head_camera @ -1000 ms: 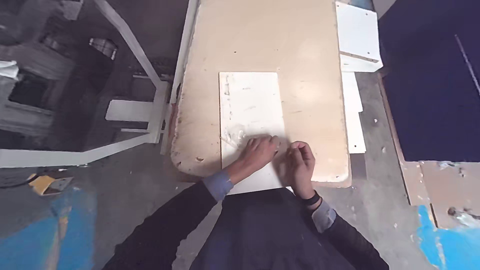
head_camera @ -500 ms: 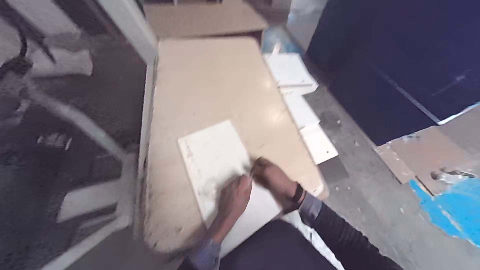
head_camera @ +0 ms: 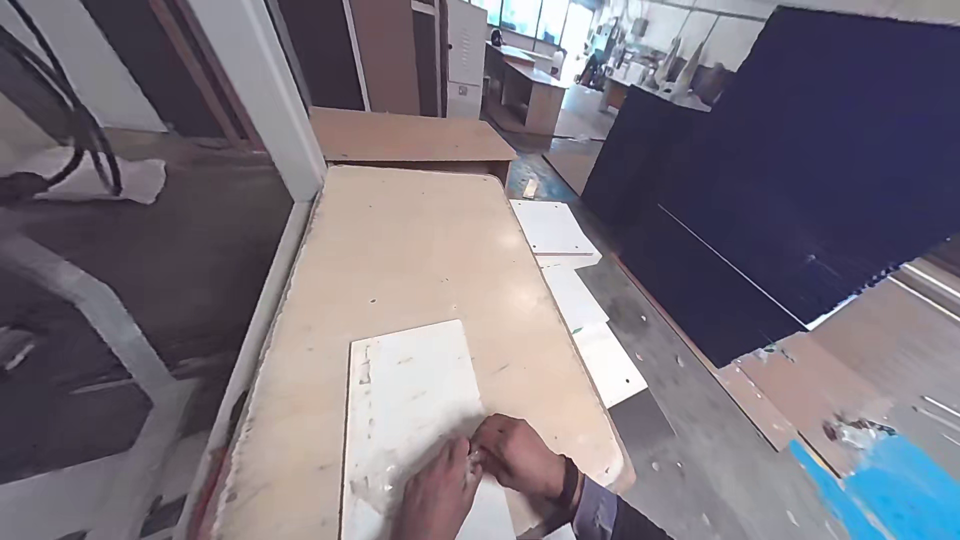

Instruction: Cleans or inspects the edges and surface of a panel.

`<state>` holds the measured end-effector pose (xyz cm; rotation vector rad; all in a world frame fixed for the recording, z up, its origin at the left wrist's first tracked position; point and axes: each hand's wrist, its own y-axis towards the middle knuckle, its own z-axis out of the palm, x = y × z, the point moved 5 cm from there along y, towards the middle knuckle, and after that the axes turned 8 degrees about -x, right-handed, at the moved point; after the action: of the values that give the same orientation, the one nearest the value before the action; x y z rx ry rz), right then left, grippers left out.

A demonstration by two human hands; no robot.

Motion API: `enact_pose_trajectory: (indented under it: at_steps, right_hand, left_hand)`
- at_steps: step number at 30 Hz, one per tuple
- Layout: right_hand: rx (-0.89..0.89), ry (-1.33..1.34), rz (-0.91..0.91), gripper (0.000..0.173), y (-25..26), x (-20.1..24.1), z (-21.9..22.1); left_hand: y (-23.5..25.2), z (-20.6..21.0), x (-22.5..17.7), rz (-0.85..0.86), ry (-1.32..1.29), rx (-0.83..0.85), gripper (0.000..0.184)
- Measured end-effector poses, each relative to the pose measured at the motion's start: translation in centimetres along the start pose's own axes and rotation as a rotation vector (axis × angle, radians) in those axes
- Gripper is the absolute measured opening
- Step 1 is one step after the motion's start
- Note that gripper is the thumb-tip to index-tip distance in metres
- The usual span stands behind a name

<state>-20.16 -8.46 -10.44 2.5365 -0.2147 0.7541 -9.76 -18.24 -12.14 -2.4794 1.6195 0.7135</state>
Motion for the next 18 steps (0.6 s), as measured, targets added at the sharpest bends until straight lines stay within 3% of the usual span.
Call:
enact_pose_trajectory:
  at_steps: [3,6,9,12,18]
  right_hand:
    - [-0.031,0.006,0.0,0.014,0.3,0.4,0.1]
    - [-0.132,0.033,0.023,0.016,0.1,0.8,0.5]
    - [-0.377,0.251,0.342,0.015,-0.8,1.6,2.3]
    - [-0.617,0.523,0.636,0.017,-2.3,3.1,4.3]
    - [-0.689,0.51,0.595,0.018,-2.9,3.2,4.2]
  left_hand:
    - [0.3,-0.6,-0.5,-0.052,0.012,0.022,0.026]
    - [0.2,-0.7,-0.6,-0.074,0.018,0.012,0.031]
    - [0.5,-0.7,0.1,-0.057,-0.071,-0.084,0.031]
    - [0.6,-0.6,1.0,-0.097,-0.213,-0.044,0.032]
    - [1.1,-0.9,3.4,-0.189,-0.535,-0.124,0.033]
